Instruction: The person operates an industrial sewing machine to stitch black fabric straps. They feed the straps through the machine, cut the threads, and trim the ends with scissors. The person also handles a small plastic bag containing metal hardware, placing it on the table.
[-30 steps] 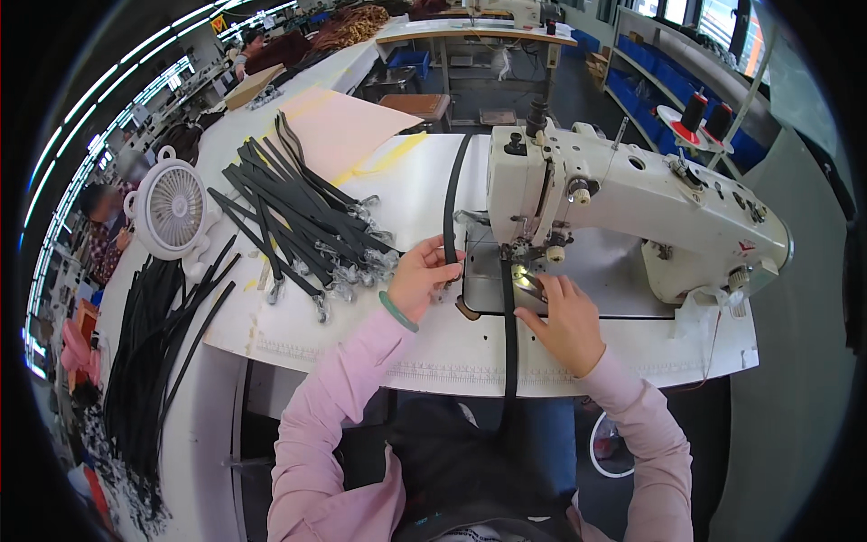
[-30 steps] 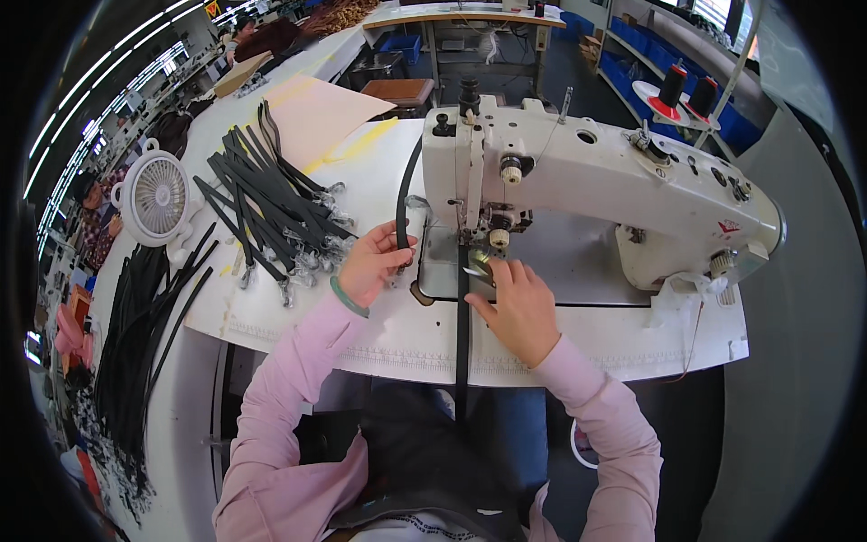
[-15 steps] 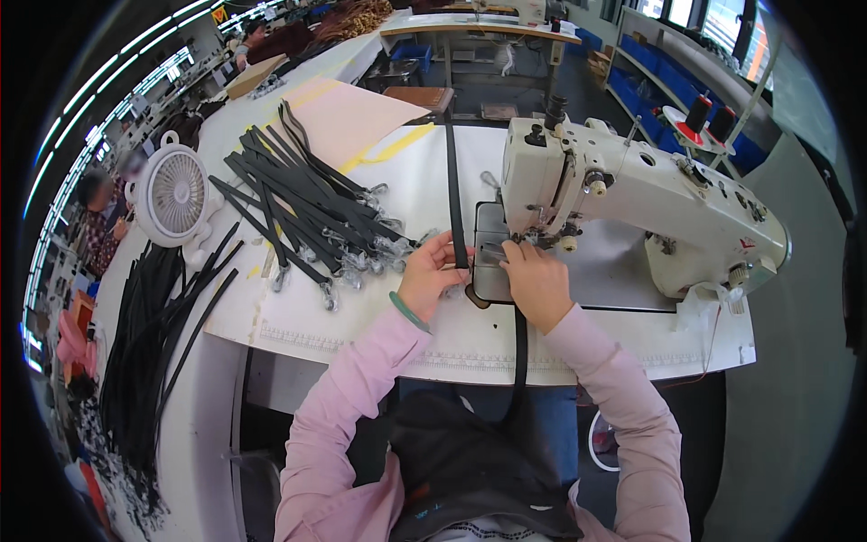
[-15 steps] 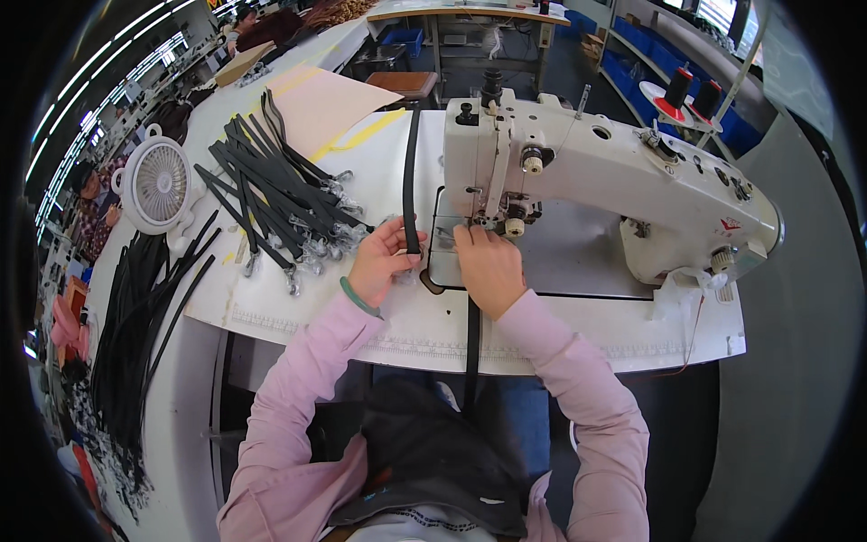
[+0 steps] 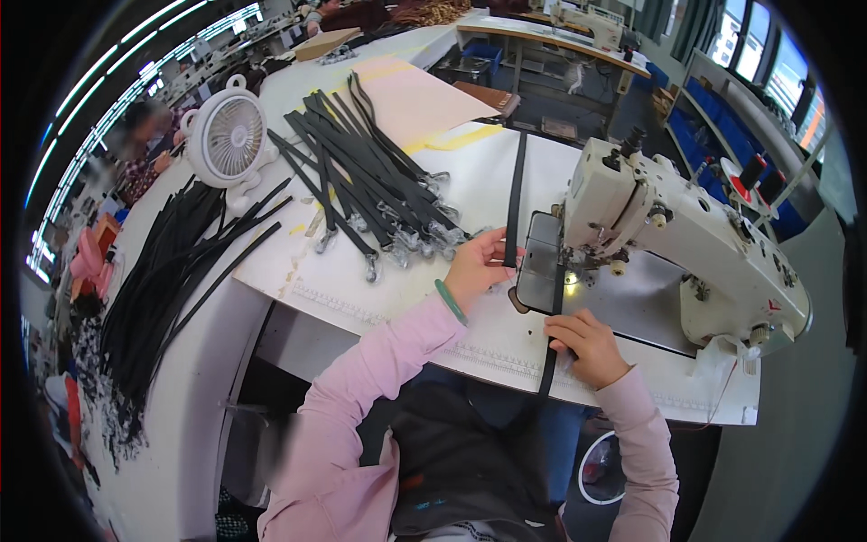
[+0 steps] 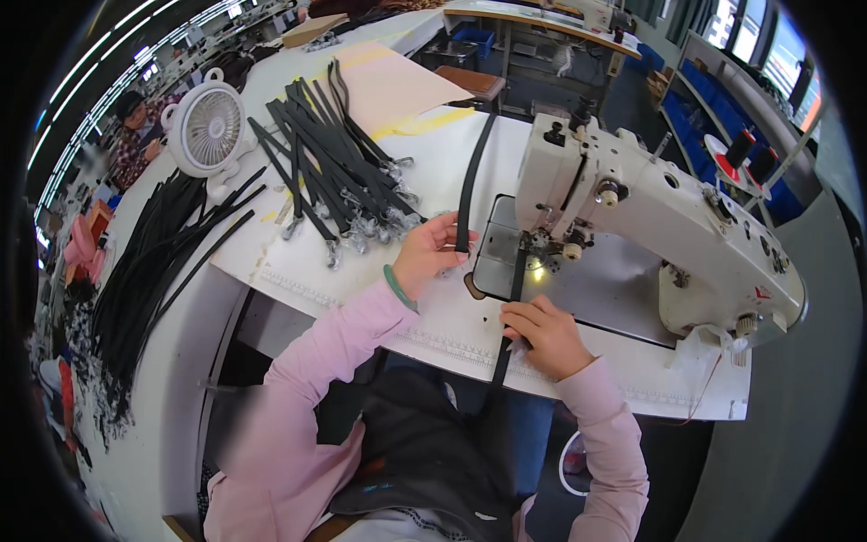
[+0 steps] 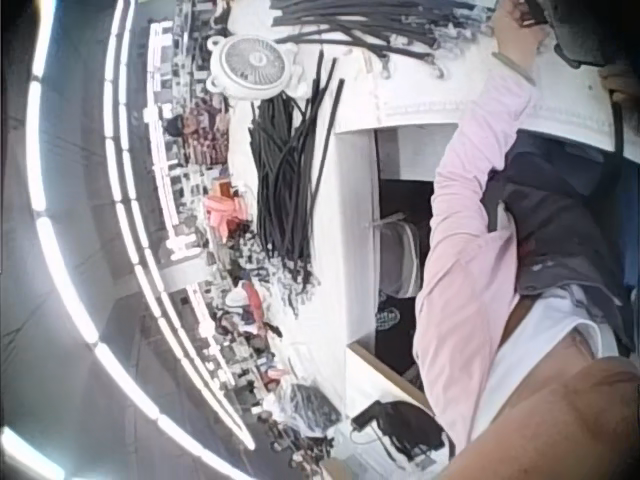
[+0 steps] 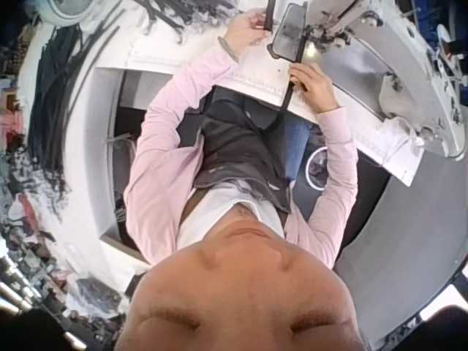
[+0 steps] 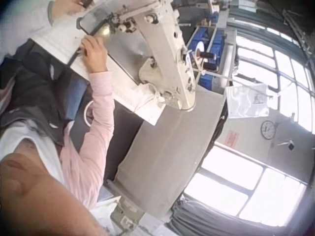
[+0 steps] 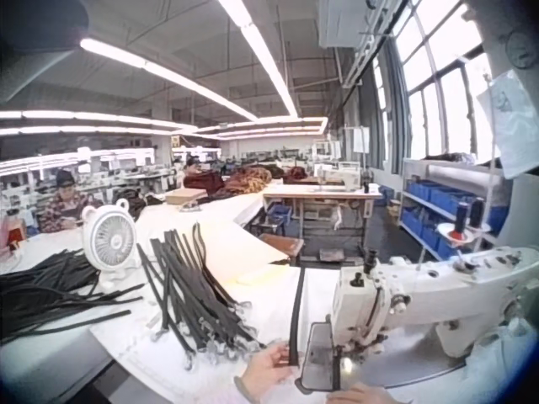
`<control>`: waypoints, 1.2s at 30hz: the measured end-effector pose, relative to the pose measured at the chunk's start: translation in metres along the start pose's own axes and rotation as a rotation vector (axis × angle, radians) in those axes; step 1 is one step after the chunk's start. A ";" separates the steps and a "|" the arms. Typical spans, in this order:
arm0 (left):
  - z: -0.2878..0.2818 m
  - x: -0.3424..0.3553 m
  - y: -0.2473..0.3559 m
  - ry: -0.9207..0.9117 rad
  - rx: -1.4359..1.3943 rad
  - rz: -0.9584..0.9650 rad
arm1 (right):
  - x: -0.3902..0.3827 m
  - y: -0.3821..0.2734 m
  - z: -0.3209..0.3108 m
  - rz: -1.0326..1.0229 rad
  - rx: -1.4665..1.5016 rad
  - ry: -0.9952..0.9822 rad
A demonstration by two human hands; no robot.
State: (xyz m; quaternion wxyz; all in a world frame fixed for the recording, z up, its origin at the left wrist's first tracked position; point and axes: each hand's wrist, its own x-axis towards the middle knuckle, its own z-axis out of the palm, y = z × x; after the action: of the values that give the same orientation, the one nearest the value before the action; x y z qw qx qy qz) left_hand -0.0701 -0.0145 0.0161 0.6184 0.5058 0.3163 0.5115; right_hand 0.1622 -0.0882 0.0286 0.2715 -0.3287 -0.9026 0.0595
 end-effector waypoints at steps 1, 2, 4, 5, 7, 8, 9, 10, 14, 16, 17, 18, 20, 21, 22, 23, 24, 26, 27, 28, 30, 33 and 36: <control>-0.002 -0.001 0.000 -0.003 -0.009 0.022 | 0.001 -0.002 0.001 -0.009 -0.001 0.008; -0.001 0.001 -0.001 0.005 -0.065 0.034 | 0.000 -0.002 0.000 -0.009 -0.010 0.020; -0.006 -0.001 0.009 0.053 -0.162 0.057 | 0.001 -0.003 -0.001 -0.020 -0.017 0.029; -0.015 0.000 0.016 0.094 -0.211 0.106 | 0.001 -0.004 -0.002 -0.018 -0.020 0.030; -0.043 0.003 0.039 0.175 -0.310 0.201 | 0.002 -0.006 -0.002 -0.022 -0.010 0.036; -0.061 0.005 0.053 0.216 -0.434 0.254 | 0.001 -0.006 -0.003 -0.017 -0.006 0.041; -0.084 0.004 0.071 0.255 -0.555 0.307 | 0.001 -0.006 -0.003 -0.012 0.001 0.048; -0.110 0.000 0.088 0.332 -0.587 0.354 | 0.001 -0.006 -0.004 -0.011 -0.004 0.048; -0.242 -0.073 0.163 0.469 -0.716 0.632 | 0.001 -0.007 -0.005 -0.006 0.001 0.051; -0.299 -0.142 0.210 0.615 -0.606 0.806 | 0.002 -0.008 -0.005 -0.016 -0.005 0.049; -0.340 -0.189 0.233 0.738 -0.524 0.972 | 0.003 -0.007 -0.003 -0.038 -0.008 0.051; -0.355 -0.223 0.250 0.862 -0.559 1.150 | 0.003 -0.006 -0.002 -0.049 -0.020 0.049; -0.384 -0.305 0.267 0.980 -0.580 1.379 | 0.004 -0.009 0.000 -0.046 0.004 0.059; -0.386 -0.330 0.271 1.141 -0.648 1.476 | 0.004 -0.010 0.000 -0.041 0.006 0.065; -0.401 -0.366 0.268 1.179 -0.636 1.428 | 0.005 -0.011 0.002 -0.053 0.005 0.071; -0.408 -0.381 0.268 1.209 -0.625 1.371 | 0.005 -0.010 0.003 -0.058 0.014 0.079; -0.375 -0.327 0.244 1.252 -0.559 1.295 | 0.001 -0.009 -0.002 -0.026 -0.031 0.077; -0.330 -0.284 0.231 1.122 -0.453 1.103 | -0.003 -0.007 -0.005 -0.032 -0.032 0.087; -0.314 -0.262 0.218 1.024 -0.400 0.981 | -0.003 -0.005 -0.004 -0.038 -0.029 0.086; -0.287 -0.236 0.204 0.894 -0.283 0.848 | -0.003 -0.004 -0.005 -0.024 -0.010 0.057; -0.215 -0.178 0.170 0.616 -0.104 0.582 | -0.004 -0.005 -0.008 -0.022 -0.029 0.027; -0.123 -0.120 0.112 0.170 0.579 0.220 | -0.005 0.000 -0.005 -0.049 -0.016 0.020; -0.032 -0.073 0.073 -0.412 0.991 0.408 | -0.007 0.004 0.000 -0.075 0.012 0.052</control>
State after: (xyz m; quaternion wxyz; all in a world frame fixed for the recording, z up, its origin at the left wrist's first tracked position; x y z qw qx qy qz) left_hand -0.1424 -0.0773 0.0669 0.2451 0.8754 0.2869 0.3020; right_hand 0.1692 -0.0894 0.0238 0.2990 -0.2945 -0.9065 0.0463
